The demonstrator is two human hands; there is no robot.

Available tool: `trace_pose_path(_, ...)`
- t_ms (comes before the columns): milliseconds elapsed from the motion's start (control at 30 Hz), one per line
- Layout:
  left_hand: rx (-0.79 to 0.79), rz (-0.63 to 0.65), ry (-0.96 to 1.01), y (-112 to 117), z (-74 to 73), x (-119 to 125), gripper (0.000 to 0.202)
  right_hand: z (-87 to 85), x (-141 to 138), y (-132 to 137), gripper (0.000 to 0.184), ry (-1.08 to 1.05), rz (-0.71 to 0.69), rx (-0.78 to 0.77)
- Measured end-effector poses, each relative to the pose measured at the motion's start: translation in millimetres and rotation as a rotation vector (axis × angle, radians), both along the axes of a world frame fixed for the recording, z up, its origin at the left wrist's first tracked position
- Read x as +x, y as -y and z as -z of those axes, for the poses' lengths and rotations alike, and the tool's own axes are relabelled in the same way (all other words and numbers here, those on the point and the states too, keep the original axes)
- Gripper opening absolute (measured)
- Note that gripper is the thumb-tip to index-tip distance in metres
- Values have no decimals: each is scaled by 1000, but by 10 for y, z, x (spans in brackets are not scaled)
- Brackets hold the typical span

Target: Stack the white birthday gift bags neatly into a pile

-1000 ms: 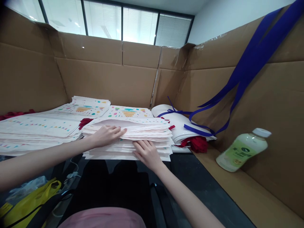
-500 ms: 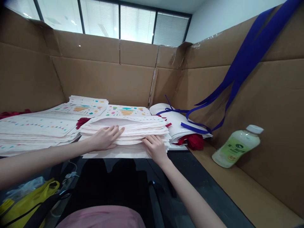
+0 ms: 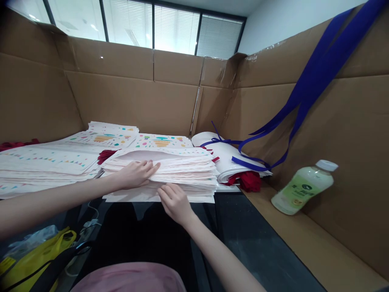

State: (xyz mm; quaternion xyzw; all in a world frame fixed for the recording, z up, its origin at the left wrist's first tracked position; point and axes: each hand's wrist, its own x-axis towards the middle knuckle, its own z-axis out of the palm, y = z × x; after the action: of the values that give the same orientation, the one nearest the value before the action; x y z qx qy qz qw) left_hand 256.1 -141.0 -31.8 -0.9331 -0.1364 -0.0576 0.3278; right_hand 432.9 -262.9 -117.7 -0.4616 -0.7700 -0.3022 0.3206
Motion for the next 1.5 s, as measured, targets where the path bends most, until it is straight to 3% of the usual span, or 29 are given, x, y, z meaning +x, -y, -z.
trace_pose_path(133, 32, -3, 24, 28, 49, -2, 51, 127, -191, -222, 24, 6, 88, -84)
trace_pose_path(367, 58, 0, 55, -33, 149, 4, 46, 295, -151, -425, 38, 8, 158, -91)
trace_pose_path(700, 31, 12, 67, -119, 138, 36, 44, 217, -157, -426, 36, -43, 81, -119)
trace_pose_path(867, -12, 47, 81, -100, 86, -1, 48, 22, -173, -225, 28, -99, -31, -167)
trace_pose_path(967, -56, 83, 117, -70, 29, -86, 68, -202, -112, -38, 20, -110, -155, -186)
trace_pose_path(1033, -81, 119, 147, -68, -22, -173, 70, -390, 15, 32, 20, -145, -181, -167)
trace_pose_path(1167, -118, 166, 225, -175, -165, -377, 44, -775, 526, -77, 25, -291, -32, -77)
trace_pose_path(1267, -158, 107, 304, -378, -260, -500, 42, -975, 1002, -295, 29, -367, 129, -76)
trace_pose_path(1367, -249, 19, 301, -614, -275, -575, 49, -1033, 1350, -451, 35, -377, 241, -229)
trace_pose_path(1500, -366, -22, 220, -776, -181, -629, 46, -935, 1468, -440, 38, -344, 306, -438)
